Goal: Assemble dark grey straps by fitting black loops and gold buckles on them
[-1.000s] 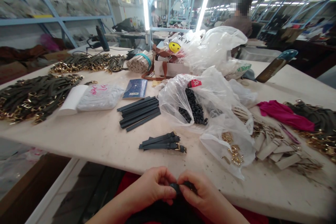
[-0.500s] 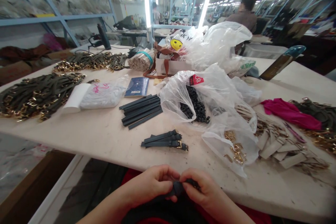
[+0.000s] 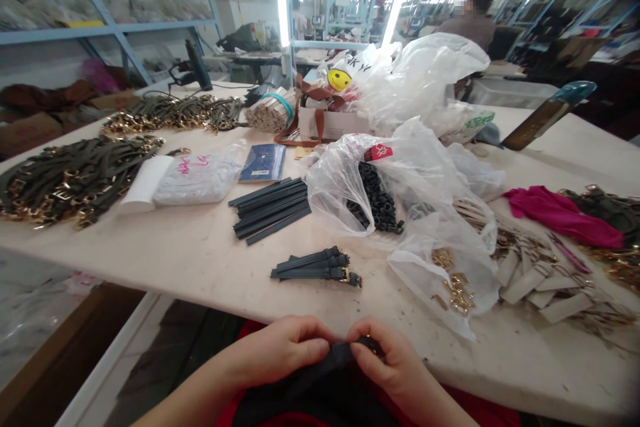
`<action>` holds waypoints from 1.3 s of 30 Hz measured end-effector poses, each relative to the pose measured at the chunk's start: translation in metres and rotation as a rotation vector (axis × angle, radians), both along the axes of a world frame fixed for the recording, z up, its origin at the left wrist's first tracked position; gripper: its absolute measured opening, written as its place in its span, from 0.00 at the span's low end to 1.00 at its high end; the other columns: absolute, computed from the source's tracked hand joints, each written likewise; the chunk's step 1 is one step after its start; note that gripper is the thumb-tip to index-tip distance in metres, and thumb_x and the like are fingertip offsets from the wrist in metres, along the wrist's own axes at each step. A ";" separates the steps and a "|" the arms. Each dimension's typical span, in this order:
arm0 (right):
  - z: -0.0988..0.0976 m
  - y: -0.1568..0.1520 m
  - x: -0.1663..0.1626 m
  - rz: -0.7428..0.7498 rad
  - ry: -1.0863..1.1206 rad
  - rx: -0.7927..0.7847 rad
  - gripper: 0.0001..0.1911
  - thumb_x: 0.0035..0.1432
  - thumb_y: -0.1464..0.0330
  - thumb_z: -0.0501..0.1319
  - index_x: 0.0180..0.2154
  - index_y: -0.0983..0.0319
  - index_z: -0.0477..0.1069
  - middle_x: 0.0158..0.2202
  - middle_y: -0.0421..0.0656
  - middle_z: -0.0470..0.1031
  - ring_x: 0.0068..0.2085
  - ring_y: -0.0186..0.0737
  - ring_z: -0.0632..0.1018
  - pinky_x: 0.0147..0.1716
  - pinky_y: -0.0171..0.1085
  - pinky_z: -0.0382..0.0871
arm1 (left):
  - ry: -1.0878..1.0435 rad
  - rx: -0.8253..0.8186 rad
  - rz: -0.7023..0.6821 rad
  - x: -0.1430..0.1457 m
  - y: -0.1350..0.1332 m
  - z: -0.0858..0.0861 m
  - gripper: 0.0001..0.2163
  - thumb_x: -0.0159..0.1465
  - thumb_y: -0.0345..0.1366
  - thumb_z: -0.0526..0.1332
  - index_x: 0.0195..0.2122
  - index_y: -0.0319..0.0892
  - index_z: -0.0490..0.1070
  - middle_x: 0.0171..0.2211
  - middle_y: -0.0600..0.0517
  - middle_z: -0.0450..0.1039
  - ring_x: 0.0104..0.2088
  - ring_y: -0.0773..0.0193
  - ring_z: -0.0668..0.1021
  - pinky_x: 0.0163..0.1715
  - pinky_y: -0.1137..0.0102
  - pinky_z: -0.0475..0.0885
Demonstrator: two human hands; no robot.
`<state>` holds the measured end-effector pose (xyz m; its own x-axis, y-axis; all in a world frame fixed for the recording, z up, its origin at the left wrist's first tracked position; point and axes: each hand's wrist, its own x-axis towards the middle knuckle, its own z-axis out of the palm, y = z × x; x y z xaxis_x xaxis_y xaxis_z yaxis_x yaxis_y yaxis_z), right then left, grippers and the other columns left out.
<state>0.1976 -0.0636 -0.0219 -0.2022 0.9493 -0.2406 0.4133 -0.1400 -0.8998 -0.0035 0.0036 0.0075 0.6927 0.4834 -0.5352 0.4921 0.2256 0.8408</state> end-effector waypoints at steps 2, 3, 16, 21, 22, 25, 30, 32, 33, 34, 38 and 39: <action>0.000 0.000 0.003 -0.012 0.029 -0.008 0.07 0.54 0.66 0.54 0.32 0.61 0.68 0.24 0.38 0.68 0.26 0.35 0.69 0.26 0.32 0.62 | 0.042 0.030 -0.074 -0.001 -0.001 0.004 0.12 0.58 0.41 0.55 0.36 0.40 0.73 0.29 0.55 0.72 0.29 0.68 0.70 0.29 0.76 0.62; 0.000 0.000 0.003 -0.017 0.038 -0.012 0.06 0.54 0.66 0.54 0.32 0.61 0.68 0.24 0.37 0.68 0.26 0.34 0.69 0.25 0.32 0.62 | 0.049 0.030 -0.088 0.000 -0.002 0.005 0.12 0.58 0.42 0.55 0.33 0.40 0.73 0.26 0.56 0.70 0.27 0.69 0.68 0.26 0.77 0.60; 0.010 0.001 -0.002 0.130 -0.182 0.195 0.06 0.51 0.73 0.55 0.30 0.60 0.69 0.28 0.40 0.72 0.30 0.36 0.72 0.30 0.33 0.64 | 0.101 0.092 -0.100 0.006 -0.009 0.003 0.08 0.55 0.36 0.53 0.28 0.40 0.70 0.23 0.57 0.67 0.24 0.69 0.67 0.23 0.77 0.59; 0.008 0.002 -0.002 0.062 -0.139 0.130 0.05 0.52 0.72 0.54 0.30 0.61 0.68 0.27 0.39 0.71 0.29 0.35 0.70 0.29 0.33 0.64 | 0.120 0.091 -0.094 0.008 -0.008 0.006 0.11 0.60 0.41 0.49 0.30 0.40 0.66 0.22 0.57 0.63 0.22 0.70 0.66 0.21 0.77 0.59; 0.007 0.002 -0.002 0.058 -0.126 0.121 0.05 0.52 0.71 0.55 0.30 0.60 0.68 0.26 0.39 0.71 0.28 0.35 0.70 0.29 0.32 0.63 | 0.127 0.127 -0.094 0.009 -0.008 0.008 0.12 0.60 0.42 0.50 0.29 0.40 0.66 0.22 0.58 0.61 0.23 0.70 0.64 0.21 0.77 0.58; 0.006 0.001 -0.001 0.041 -0.092 0.084 0.04 0.52 0.70 0.55 0.30 0.61 0.68 0.24 0.37 0.69 0.26 0.34 0.69 0.27 0.32 0.62 | 0.128 0.193 -0.093 0.011 -0.008 0.009 0.13 0.60 0.44 0.51 0.28 0.40 0.66 0.23 0.58 0.59 0.24 0.70 0.61 0.22 0.77 0.56; 0.003 0.000 -0.001 0.003 -0.033 0.060 0.04 0.53 0.69 0.55 0.30 0.61 0.67 0.23 0.37 0.67 0.25 0.33 0.67 0.24 0.31 0.60 | 0.148 0.136 -0.058 0.013 -0.009 0.002 0.13 0.59 0.44 0.52 0.29 0.39 0.66 0.22 0.58 0.58 0.24 0.70 0.61 0.21 0.76 0.54; 0.003 0.001 -0.002 -0.003 -0.018 0.062 0.05 0.54 0.68 0.55 0.31 0.61 0.67 0.25 0.37 0.68 0.26 0.33 0.68 0.25 0.31 0.61 | 0.143 0.142 -0.046 0.013 -0.009 0.000 0.14 0.60 0.45 0.51 0.29 0.39 0.67 0.22 0.58 0.59 0.24 0.70 0.62 0.21 0.76 0.55; 0.002 0.001 -0.002 -0.008 -0.014 0.061 0.05 0.54 0.68 0.55 0.32 0.61 0.67 0.25 0.37 0.68 0.26 0.34 0.68 0.26 0.32 0.61 | 0.140 0.157 -0.051 0.012 -0.008 0.001 0.15 0.60 0.45 0.50 0.30 0.39 0.68 0.22 0.58 0.60 0.24 0.70 0.62 0.22 0.76 0.55; 0.002 0.002 -0.002 -0.016 -0.013 0.062 0.05 0.55 0.67 0.54 0.32 0.61 0.67 0.26 0.38 0.69 0.27 0.34 0.69 0.27 0.32 0.61 | 0.142 0.177 -0.066 0.011 -0.007 0.003 0.15 0.61 0.45 0.50 0.30 0.39 0.68 0.23 0.58 0.61 0.25 0.69 0.63 0.22 0.76 0.55; 0.001 0.002 -0.002 -0.045 -0.016 0.081 0.05 0.56 0.66 0.54 0.33 0.60 0.66 0.27 0.38 0.69 0.28 0.35 0.69 0.28 0.33 0.63 | 0.174 0.248 -0.151 0.007 -0.002 0.012 0.12 0.59 0.43 0.52 0.31 0.40 0.68 0.25 0.57 0.65 0.27 0.67 0.66 0.24 0.76 0.56; 0.001 0.002 -0.002 -0.039 -0.016 0.086 0.06 0.56 0.66 0.54 0.33 0.60 0.66 0.27 0.38 0.69 0.28 0.35 0.69 0.28 0.33 0.63 | 0.178 0.263 -0.151 0.007 -0.001 0.013 0.12 0.59 0.43 0.52 0.31 0.40 0.68 0.25 0.57 0.65 0.27 0.67 0.66 0.24 0.76 0.57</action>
<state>0.1956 -0.0612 -0.0210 -0.1616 0.9736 -0.1612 0.4239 -0.0790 -0.9023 0.0038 0.0028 0.0205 0.6741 0.5200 -0.5247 0.6476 -0.0744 0.7583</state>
